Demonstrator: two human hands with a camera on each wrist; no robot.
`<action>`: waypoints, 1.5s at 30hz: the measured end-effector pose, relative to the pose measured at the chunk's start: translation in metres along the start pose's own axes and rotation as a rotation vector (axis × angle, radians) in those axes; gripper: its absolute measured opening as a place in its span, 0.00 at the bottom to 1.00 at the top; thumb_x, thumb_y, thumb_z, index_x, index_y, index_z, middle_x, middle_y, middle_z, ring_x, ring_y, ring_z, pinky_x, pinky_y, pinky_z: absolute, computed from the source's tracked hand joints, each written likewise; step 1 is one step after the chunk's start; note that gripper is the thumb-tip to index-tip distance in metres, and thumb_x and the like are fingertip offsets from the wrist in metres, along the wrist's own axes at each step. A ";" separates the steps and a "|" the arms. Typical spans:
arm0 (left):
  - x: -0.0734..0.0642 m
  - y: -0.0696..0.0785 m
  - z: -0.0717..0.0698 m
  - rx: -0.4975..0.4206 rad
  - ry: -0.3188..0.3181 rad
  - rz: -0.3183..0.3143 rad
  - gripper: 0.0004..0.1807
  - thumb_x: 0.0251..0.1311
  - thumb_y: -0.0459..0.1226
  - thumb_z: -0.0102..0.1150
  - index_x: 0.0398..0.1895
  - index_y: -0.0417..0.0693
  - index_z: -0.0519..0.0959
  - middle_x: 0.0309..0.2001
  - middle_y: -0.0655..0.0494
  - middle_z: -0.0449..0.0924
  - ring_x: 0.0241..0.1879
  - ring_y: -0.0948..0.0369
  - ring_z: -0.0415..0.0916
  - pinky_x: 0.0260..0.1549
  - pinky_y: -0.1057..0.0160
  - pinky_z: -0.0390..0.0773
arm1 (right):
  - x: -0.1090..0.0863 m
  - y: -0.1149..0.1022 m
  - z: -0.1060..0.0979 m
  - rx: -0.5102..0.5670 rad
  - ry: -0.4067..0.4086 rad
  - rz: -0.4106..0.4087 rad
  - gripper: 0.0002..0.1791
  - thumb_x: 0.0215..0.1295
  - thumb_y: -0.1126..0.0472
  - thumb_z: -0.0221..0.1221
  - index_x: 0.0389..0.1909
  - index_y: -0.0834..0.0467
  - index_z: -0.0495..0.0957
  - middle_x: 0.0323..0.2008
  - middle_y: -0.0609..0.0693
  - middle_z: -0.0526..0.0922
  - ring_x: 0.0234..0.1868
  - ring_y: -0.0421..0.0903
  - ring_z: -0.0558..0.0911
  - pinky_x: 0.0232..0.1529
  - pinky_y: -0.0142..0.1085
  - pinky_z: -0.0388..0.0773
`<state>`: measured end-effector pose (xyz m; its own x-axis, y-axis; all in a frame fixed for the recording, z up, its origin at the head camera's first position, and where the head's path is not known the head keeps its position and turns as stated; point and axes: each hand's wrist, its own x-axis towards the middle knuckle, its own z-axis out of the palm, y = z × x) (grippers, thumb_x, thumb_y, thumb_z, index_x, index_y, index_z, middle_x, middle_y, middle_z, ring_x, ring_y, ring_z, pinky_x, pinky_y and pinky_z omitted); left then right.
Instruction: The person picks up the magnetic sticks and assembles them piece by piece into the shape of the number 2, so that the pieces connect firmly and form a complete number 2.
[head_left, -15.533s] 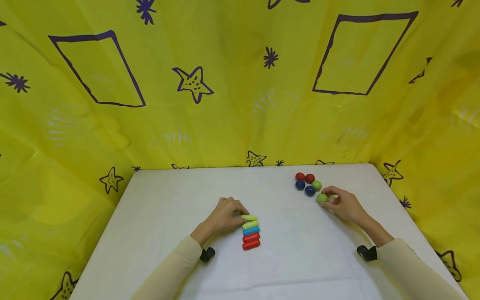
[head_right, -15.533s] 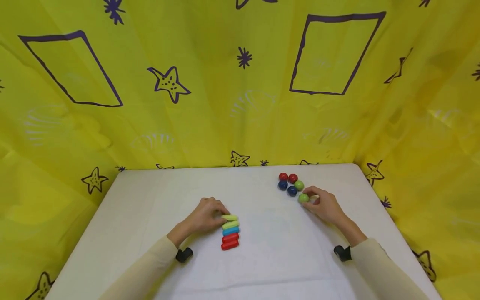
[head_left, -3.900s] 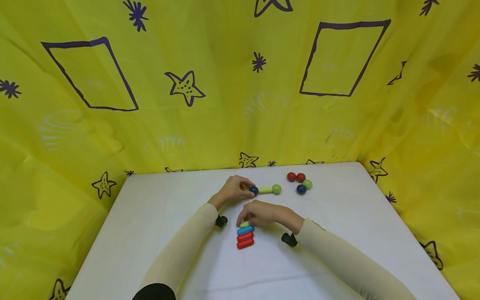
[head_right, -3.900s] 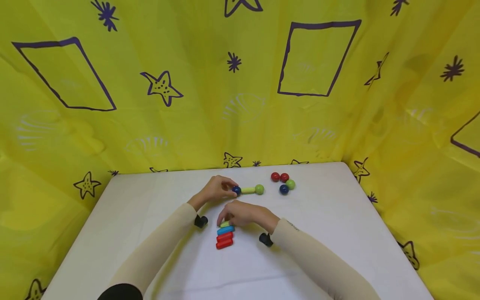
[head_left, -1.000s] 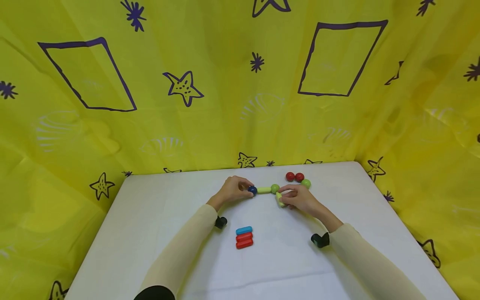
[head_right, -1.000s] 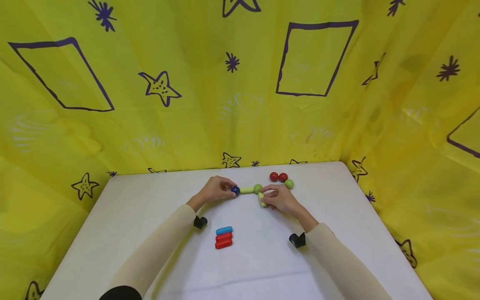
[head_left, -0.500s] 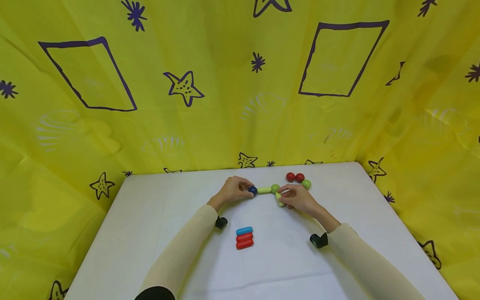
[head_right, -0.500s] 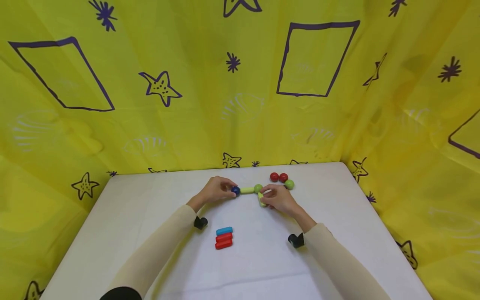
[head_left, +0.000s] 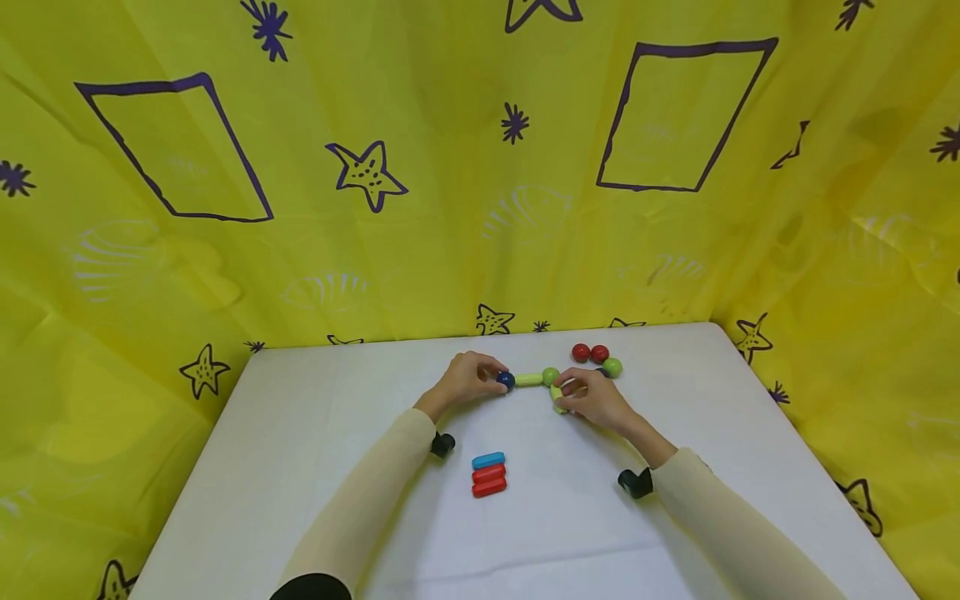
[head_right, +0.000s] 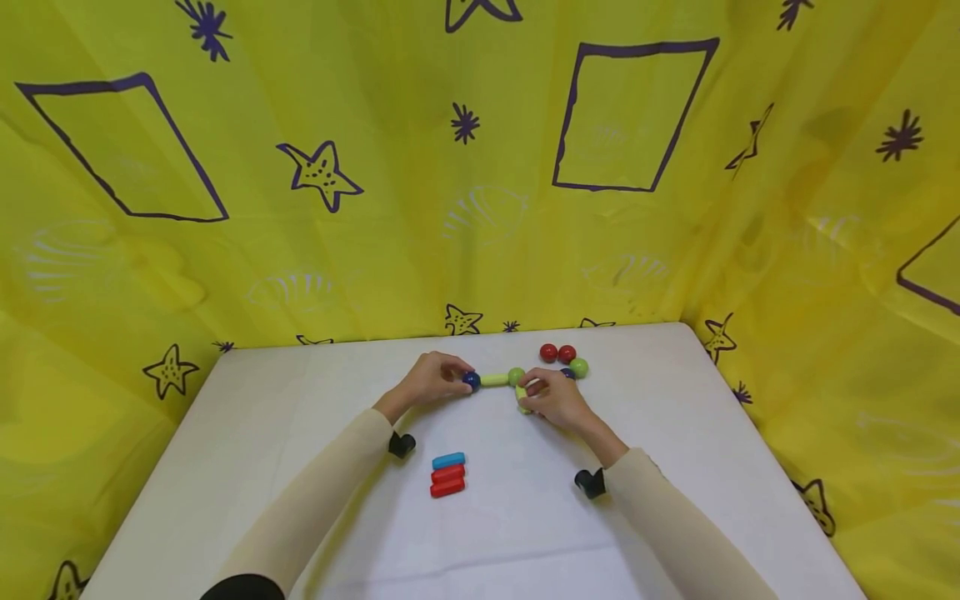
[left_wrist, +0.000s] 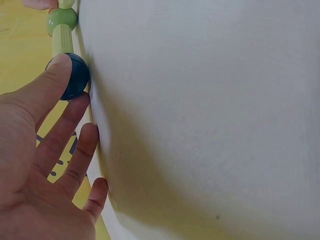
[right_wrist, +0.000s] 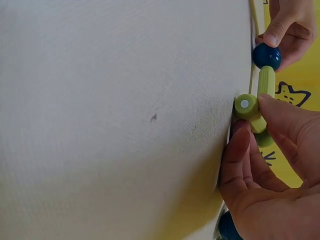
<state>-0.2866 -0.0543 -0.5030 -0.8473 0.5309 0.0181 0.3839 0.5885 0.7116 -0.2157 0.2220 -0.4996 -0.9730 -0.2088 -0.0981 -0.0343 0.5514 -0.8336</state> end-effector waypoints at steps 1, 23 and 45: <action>0.000 0.000 0.000 -0.001 0.001 -0.002 0.17 0.58 0.40 0.76 0.51 0.50 0.88 0.43 0.57 0.88 0.37 0.61 0.73 0.38 0.66 0.72 | 0.000 0.000 0.000 -0.001 0.001 -0.003 0.15 0.64 0.67 0.69 0.50 0.61 0.82 0.42 0.56 0.85 0.37 0.48 0.83 0.35 0.37 0.81; 0.000 0.000 0.000 -0.009 0.004 -0.002 0.17 0.57 0.41 0.77 0.51 0.50 0.88 0.42 0.58 0.88 0.37 0.61 0.74 0.38 0.66 0.72 | -0.007 -0.004 -0.032 -0.114 -0.051 -0.176 0.21 0.65 0.65 0.69 0.58 0.62 0.79 0.52 0.63 0.84 0.42 0.52 0.86 0.40 0.39 0.82; 0.000 -0.002 0.000 -0.014 0.004 0.014 0.17 0.57 0.40 0.77 0.50 0.50 0.89 0.42 0.57 0.88 0.35 0.62 0.74 0.37 0.67 0.73 | -0.016 0.015 -0.080 -0.323 0.138 -0.212 0.21 0.64 0.68 0.68 0.58 0.63 0.80 0.52 0.64 0.83 0.39 0.54 0.83 0.38 0.41 0.80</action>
<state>-0.2874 -0.0557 -0.5045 -0.8434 0.5365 0.0303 0.3903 0.5728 0.7208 -0.2192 0.2983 -0.4673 -0.9576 -0.2463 0.1497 -0.2854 0.7377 -0.6118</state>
